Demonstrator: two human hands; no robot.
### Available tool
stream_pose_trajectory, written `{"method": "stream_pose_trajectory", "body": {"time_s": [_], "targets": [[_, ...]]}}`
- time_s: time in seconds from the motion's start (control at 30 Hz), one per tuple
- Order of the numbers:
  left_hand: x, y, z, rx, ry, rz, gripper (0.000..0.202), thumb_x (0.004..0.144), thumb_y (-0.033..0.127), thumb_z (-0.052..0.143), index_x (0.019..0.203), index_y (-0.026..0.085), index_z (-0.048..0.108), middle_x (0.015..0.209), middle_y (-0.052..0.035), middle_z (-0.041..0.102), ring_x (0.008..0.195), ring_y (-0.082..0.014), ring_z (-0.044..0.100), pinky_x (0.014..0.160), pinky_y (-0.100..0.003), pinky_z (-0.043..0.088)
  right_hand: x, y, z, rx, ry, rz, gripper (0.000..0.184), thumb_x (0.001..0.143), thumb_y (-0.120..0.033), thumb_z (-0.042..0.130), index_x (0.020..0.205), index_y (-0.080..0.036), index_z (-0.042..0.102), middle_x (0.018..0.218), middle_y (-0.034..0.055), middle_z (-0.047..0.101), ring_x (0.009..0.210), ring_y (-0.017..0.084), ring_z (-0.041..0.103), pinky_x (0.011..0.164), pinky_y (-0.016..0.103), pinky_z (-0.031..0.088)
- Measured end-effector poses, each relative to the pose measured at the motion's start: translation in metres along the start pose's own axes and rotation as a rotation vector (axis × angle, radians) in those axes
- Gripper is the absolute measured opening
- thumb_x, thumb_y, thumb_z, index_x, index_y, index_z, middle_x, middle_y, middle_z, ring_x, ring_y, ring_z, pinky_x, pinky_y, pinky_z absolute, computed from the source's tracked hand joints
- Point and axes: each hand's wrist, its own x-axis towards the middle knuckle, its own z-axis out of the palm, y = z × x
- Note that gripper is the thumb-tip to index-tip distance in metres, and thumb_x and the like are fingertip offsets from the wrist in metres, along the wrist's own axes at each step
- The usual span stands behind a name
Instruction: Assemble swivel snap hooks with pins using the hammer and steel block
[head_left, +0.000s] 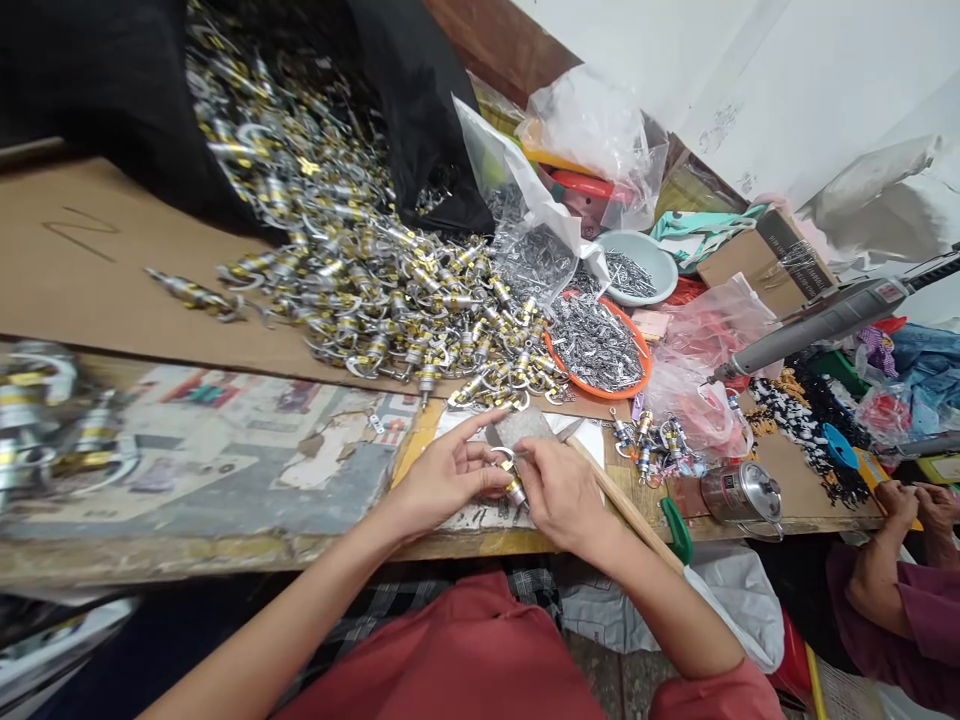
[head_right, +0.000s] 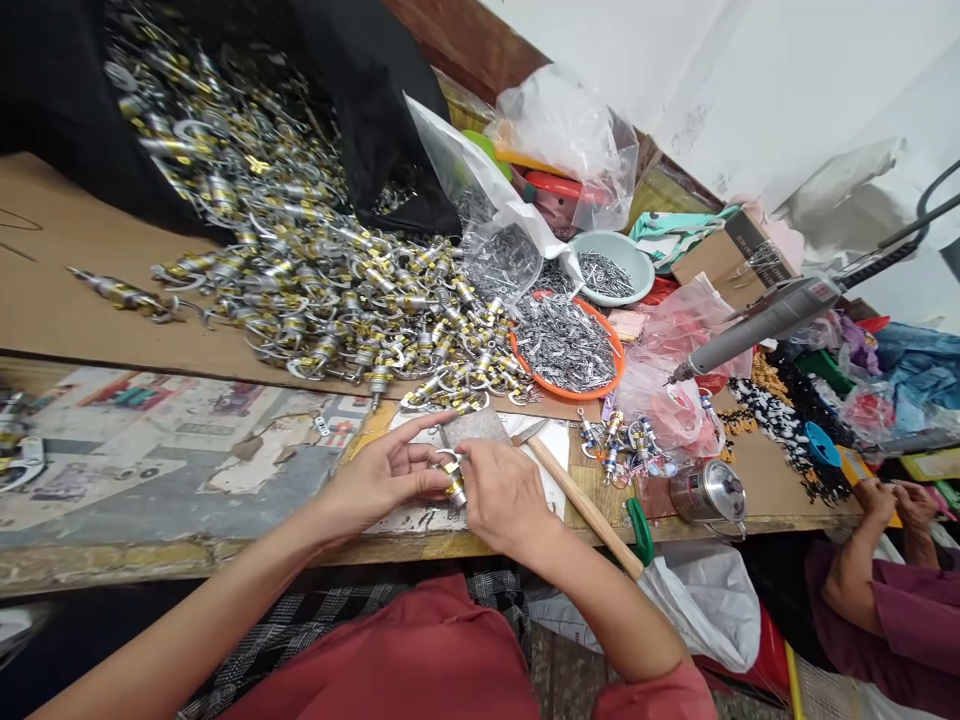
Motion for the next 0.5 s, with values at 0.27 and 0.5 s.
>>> {"method": "stream_pose_trajectory", "body": {"time_s": [0.27,0.5], "targets": [[-0.002,0.001,0.002,0.003,0.018,-0.007,0.080,0.054,0.016,0.072,0.127,0.015,0.039,0.063,0.0061,0.062,0.057,-0.0111,0.060,0.058,-0.025,0.052,0.004,-0.006,-0.004,-0.012,-0.087,0.103,0.020,0.088,-0.018,0.033,0.099,-0.016,0.050,0.073,0.0030,0.061,0.064,0.017,0.056,0.060,0.026,0.037],[-0.001,0.002,0.002,0.003,0.024,-0.009,0.081,0.054,0.015,0.073,0.127,0.014,0.038,0.064,0.0051,0.063,0.058,-0.0104,0.059,0.059,-0.023,0.051,0.004,-0.012,0.003,-0.083,-0.109,0.111,0.024,0.086,-0.016,0.032,0.099,-0.016,0.052,0.067,0.0026,0.061,0.058,0.017,0.055,0.057,0.027,0.036]]}}
